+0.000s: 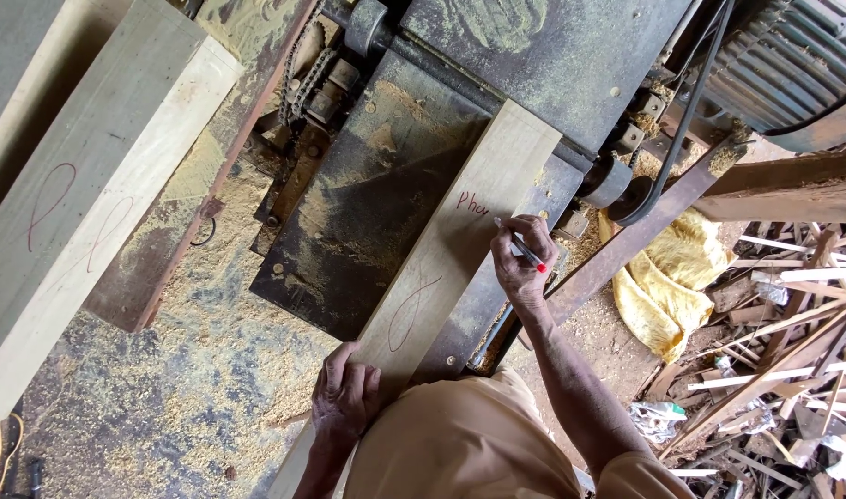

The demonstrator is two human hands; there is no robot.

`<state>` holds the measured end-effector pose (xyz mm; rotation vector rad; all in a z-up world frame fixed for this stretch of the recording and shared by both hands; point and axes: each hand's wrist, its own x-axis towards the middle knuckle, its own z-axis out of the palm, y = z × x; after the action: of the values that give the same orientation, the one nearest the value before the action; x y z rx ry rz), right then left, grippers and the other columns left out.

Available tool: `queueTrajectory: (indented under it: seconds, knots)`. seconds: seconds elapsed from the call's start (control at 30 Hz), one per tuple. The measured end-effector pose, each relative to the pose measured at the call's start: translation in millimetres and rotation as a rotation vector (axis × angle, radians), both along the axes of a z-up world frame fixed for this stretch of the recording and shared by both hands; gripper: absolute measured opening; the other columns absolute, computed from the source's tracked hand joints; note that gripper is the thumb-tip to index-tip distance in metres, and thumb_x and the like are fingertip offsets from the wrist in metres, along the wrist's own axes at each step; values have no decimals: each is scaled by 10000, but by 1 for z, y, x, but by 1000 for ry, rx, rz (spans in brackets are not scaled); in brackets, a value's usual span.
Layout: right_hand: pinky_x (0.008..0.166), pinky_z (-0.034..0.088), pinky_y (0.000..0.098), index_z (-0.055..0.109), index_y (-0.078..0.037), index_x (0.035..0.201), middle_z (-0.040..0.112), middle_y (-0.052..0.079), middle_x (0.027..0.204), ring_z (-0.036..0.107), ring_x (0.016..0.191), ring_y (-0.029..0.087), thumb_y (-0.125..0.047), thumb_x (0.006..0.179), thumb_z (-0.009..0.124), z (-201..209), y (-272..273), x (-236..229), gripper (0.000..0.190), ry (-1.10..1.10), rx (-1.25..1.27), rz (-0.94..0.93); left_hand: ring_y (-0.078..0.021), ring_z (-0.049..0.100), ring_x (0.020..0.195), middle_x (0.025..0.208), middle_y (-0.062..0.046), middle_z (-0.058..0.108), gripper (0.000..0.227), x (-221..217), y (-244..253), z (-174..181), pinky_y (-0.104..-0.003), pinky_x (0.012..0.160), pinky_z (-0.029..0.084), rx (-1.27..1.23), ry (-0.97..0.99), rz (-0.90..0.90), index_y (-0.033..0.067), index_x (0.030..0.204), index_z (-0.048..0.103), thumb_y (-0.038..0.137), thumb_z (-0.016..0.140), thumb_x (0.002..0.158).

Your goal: Labeling wooden boards with a red marker in a workshop environment.

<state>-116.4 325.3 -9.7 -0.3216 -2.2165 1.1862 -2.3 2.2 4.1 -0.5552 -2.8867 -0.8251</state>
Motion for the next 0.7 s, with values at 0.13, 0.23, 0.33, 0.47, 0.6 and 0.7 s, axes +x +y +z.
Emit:
queueTrajectory:
  seconds: [0.13,0.23,0.33,0.47,0.6,0.7]
  knots:
    - [633,534,282,679,-45,905,683,87,872,643,736,165,10,882,614,-3,3,2,88,25,28,19,-248,662,906,1310,-110,570,313,0,1,2,-393,661,554,15,18,-9,116,805,598,321,522,1030]
    - [648,562,280,695,-31,935,698,104,896,672,746,167,2,919,631,2,4,1,74,41,20,12,-240,660,918,1316,-100,571,326,-2,2,3,-388,669,556,20,25,-8,124,798,597,331,517,1036]
    - [698,590,283,719,-13,982,707,114,924,691,798,173,-3,955,669,10,0,-1,58,46,-25,29,-244,656,914,1317,-98,568,329,-2,2,7,-394,679,553,31,8,-6,120,801,596,331,514,1039]
    - [757,571,305,747,-18,1050,763,85,988,650,891,182,-28,969,729,-10,4,-5,83,77,5,47,-248,658,890,1302,-112,580,330,-4,4,10,-389,662,548,30,21,-10,118,806,596,327,500,1042]
    - [760,568,300,766,-46,1059,766,48,1004,639,930,171,-90,959,746,-15,3,-7,111,22,-1,5,-238,656,904,1304,-100,581,316,-2,2,6,-384,675,553,14,27,-2,129,804,601,329,518,1034]
    - [771,572,281,745,-74,984,765,50,967,673,909,163,-102,957,718,-26,7,-5,47,37,60,46,-245,665,919,1316,-93,575,320,-1,1,4,-401,659,552,18,1,3,128,809,612,338,517,1031]
